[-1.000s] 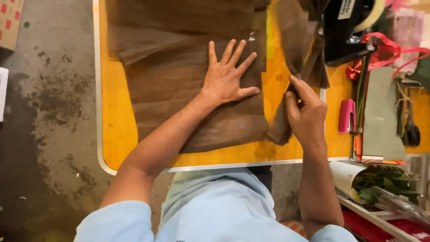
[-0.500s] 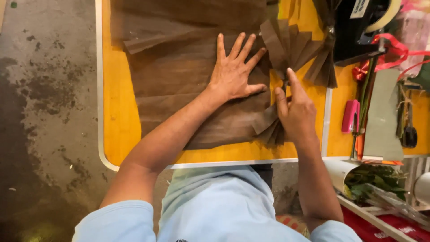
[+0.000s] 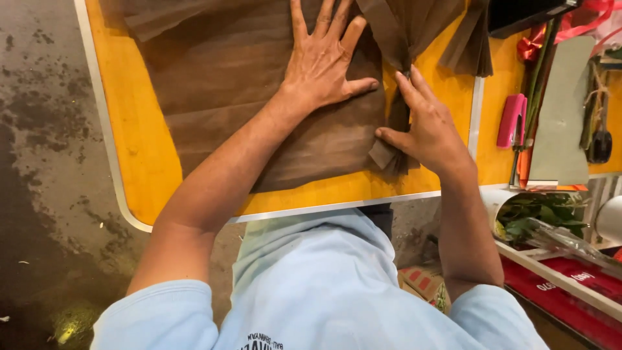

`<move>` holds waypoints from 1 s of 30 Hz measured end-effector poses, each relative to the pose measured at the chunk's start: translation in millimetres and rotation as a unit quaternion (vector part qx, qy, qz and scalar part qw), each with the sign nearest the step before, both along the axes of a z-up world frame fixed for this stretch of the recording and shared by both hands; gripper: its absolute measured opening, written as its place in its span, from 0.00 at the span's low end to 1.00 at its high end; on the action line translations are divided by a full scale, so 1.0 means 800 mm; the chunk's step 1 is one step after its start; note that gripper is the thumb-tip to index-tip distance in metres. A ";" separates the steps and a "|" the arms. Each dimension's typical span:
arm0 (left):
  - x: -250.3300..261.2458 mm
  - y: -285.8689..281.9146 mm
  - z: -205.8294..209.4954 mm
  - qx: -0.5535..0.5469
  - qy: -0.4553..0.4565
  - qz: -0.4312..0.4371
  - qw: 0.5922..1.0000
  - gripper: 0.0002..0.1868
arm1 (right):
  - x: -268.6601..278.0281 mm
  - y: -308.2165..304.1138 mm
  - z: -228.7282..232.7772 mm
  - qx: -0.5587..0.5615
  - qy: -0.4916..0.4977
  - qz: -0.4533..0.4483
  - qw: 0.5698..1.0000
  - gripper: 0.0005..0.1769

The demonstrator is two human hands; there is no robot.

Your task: The person folds a piece of brown paper into a fan shape and secures it with a staple. They then fold a larger sheet of brown paper in half and smooth it out on the table.

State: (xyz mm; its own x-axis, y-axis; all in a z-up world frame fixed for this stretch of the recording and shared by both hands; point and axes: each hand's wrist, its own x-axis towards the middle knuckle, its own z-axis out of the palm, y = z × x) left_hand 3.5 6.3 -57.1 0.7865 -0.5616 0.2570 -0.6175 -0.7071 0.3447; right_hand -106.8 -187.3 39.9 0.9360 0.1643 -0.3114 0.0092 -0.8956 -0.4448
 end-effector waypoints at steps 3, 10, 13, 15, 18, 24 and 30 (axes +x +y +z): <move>0.002 -0.003 -0.005 -0.003 -0.003 0.006 1.000 0.53 | -0.004 -0.014 -0.020 -0.024 -0.024 0.026 0.999 0.60; 0.002 -0.017 -0.007 0.053 0.021 0.041 0.998 0.55 | -0.008 0.010 -0.008 -0.113 0.026 0.016 0.993 0.56; 0.003 -0.022 -0.015 0.045 -0.002 0.056 0.997 0.68 | -0.009 0.015 -0.008 -0.154 0.045 0.009 0.987 0.53; 0.003 -0.022 -0.014 0.009 0.004 0.070 0.997 0.68 | -0.008 0.017 -0.008 -0.136 0.042 -0.006 0.990 0.52; 0.003 -0.022 -0.017 -0.001 -0.018 0.063 0.998 0.64 | -0.010 0.015 -0.015 -0.126 0.028 -0.019 0.991 0.53; 0.002 -0.020 -0.024 -0.036 -0.046 0.045 0.997 0.58 | -0.009 0.014 -0.027 -0.121 0.001 -0.029 0.992 0.50; -0.004 -0.016 -0.011 0.065 -0.027 0.038 0.997 0.54 | -0.015 0.015 -0.006 -0.059 0.021 -0.004 0.998 0.49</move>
State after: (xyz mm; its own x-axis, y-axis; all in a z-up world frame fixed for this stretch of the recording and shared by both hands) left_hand 0.2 -6.5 -65.8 0.8151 -0.5324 0.2284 -0.5756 -0.7890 0.2150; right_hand -118.5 -175.6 35.1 0.9232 0.1161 -0.3665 -0.0147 -0.9420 -0.3353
